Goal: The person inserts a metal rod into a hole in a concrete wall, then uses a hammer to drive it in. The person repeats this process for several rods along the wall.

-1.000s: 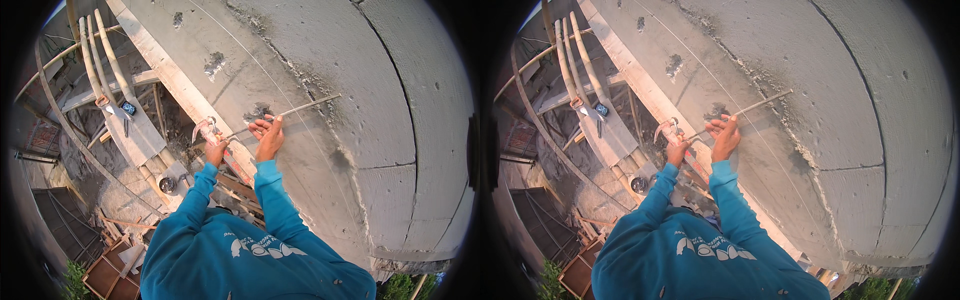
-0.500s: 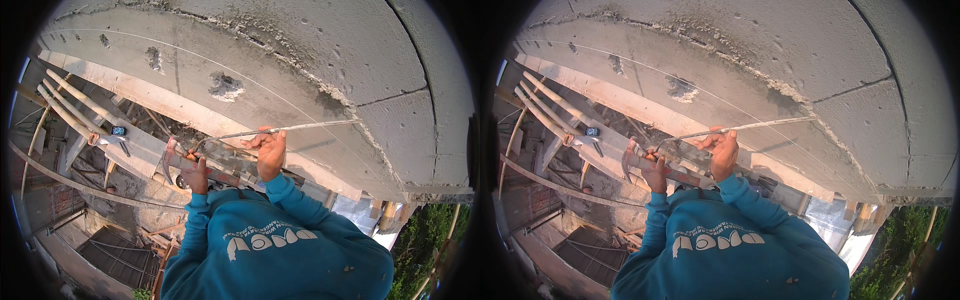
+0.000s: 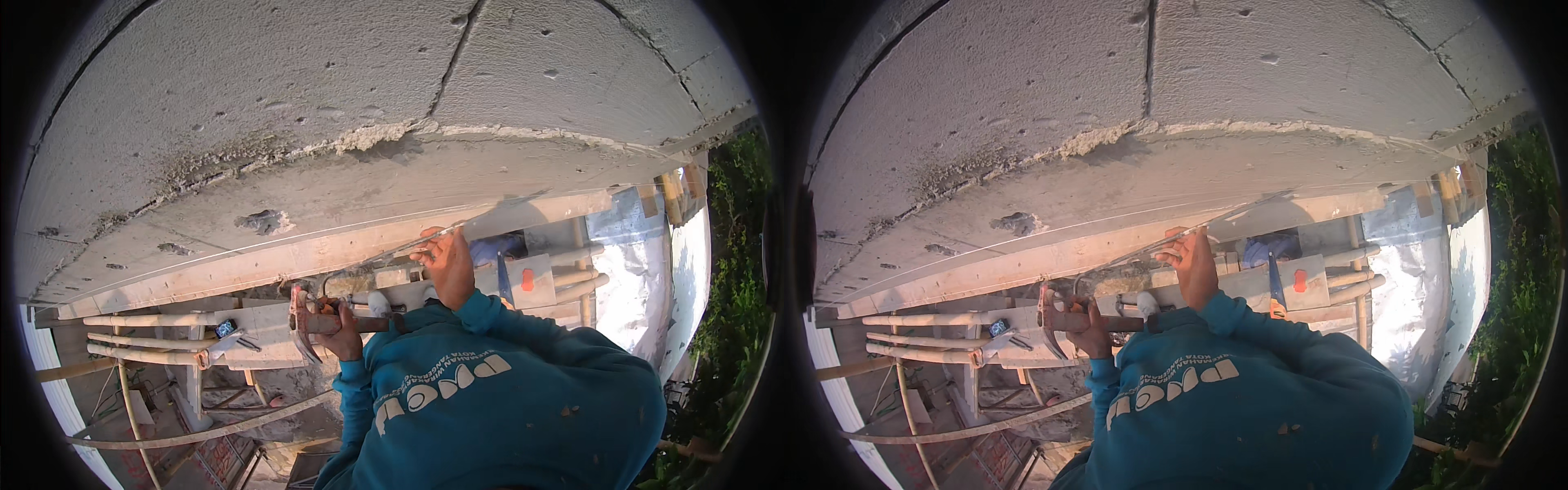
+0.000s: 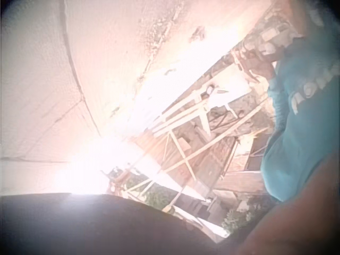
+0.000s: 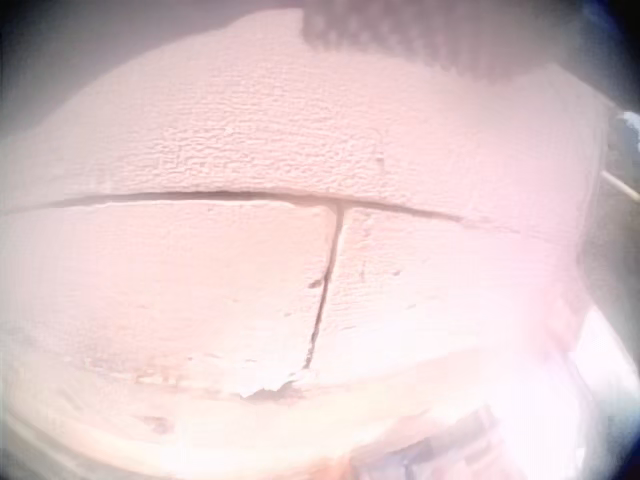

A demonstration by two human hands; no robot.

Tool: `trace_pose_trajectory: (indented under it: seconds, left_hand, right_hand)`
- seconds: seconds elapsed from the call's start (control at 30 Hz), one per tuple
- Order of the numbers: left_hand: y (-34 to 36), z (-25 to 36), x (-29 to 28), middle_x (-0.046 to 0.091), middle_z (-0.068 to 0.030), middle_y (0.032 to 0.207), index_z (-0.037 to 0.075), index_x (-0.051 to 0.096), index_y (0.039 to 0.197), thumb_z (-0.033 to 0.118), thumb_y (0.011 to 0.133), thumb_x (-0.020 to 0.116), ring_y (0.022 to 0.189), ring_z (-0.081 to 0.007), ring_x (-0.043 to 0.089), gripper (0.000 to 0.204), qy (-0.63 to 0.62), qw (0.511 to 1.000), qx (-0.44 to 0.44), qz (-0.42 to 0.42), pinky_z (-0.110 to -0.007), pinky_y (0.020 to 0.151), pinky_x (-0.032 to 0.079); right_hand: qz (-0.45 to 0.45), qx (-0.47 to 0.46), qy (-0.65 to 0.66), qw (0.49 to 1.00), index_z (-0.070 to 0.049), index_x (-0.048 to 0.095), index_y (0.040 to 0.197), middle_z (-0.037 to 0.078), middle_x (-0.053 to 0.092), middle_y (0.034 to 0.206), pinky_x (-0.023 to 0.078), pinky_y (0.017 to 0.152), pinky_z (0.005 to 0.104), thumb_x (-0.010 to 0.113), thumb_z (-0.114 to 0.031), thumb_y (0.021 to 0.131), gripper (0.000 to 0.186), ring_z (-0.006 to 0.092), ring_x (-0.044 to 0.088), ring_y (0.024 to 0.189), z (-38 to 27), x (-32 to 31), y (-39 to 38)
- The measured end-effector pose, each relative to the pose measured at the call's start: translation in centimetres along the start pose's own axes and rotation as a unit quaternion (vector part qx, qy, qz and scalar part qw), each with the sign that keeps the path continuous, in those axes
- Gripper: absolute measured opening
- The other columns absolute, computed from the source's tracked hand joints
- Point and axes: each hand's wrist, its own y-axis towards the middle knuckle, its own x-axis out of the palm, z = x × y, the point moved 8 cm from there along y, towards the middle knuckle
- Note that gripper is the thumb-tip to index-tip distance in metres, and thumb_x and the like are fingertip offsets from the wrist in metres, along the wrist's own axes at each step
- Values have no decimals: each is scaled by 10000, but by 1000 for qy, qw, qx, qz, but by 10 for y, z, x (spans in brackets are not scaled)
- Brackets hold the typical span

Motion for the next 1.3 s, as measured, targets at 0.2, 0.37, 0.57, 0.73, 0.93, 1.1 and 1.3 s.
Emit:
trace_pose_trajectory:
  seconds: [0.2, 0.37, 0.57, 0.73, 0.93, 1.1, 1.3]
  left_hand:
    - [9, 10, 35, 623, -150, 1112, -40, 535, 1221, 106, 822, 712, 984, -224, 606, 460, 157, 955, 223, -121, -346, 866, 491]
    - [4, 8, 148, 623, -146, 1102, -40, 537, 1212, 103, 821, 712, 978, -219, 607, 451, 139, 927, 232, -260, -342, 859, 491]
    - [-4, 5, 223, 623, -141, 1089, -39, 539, 1202, 98, 820, 711, 971, -215, 608, 441, 133, 906, 236, -324, -338, 851, 492]
    - [-9, 7, 251, 623, -137, 1079, -38, 540, 1193, 95, 819, 710, 964, -210, 609, 432, 133, 893, 240, -356, -334, 844, 492]
    - [-9, 5, 264, 623, -133, 1066, -37, 542, 1183, 91, 818, 710, 957, -205, 610, 421, 139, 889, 230, -371, -329, 836, 493]
    - [-11, 0, 268, 624, -128, 1056, -36, 543, 1174, 87, 818, 709, 951, -201, 611, 412, 141, 888, 220, -378, -326, 829, 493]
    - [-13, -3, 265, 624, -124, 1044, -35, 545, 1164, 83, 817, 708, 943, -196, 612, 401, 140, 888, 217, -380, -321, 820, 493]
  right_hand:
    - [-9, 66, 131, 989, -22, 528, 1181, 238, 516, 1316, 336, 1125, 539, 332, -578, 1002, 616, 383, 462, 1294, -10, -13, 35]
    - [84, 14, 166, 982, -31, 509, 1192, 226, 530, 1282, 361, 1139, 546, 280, -543, 1023, 586, 382, 472, 1277, -54, -50, 14]
    - [125, -41, 179, 975, -16, 423, 1366, 209, 585, 1183, 415, 1060, 560, 280, -548, 1021, 650, 380, 510, 1228, -81, -80, 9]
    - [141, -106, 161, 971, 8, 524, 1212, 222, 600, 1128, 454, 995, 565, 344, -575, 994, 648, 381, 563, 1152, -97, -94, 13]
    - [188, -125, 159, 961, -3, 574, 1018, 208, 617, 1042, 480, 956, 566, 376, -590, 977, 620, 380, 601, 1097, -105, -102, 11]
    - [202, -130, 139, 961, -9, 584, 980, 198, 630, 997, 487, 949, 567, 365, -580, 981, 612, 376, 618, 1064, -106, -105, 5]
    - [211, -135, 119, 961, 10, 579, 964, 200, 622, 994, 481, 967, 578, 333, -555, 996, 617, 383, 610, 1072, -111, -102, -1]
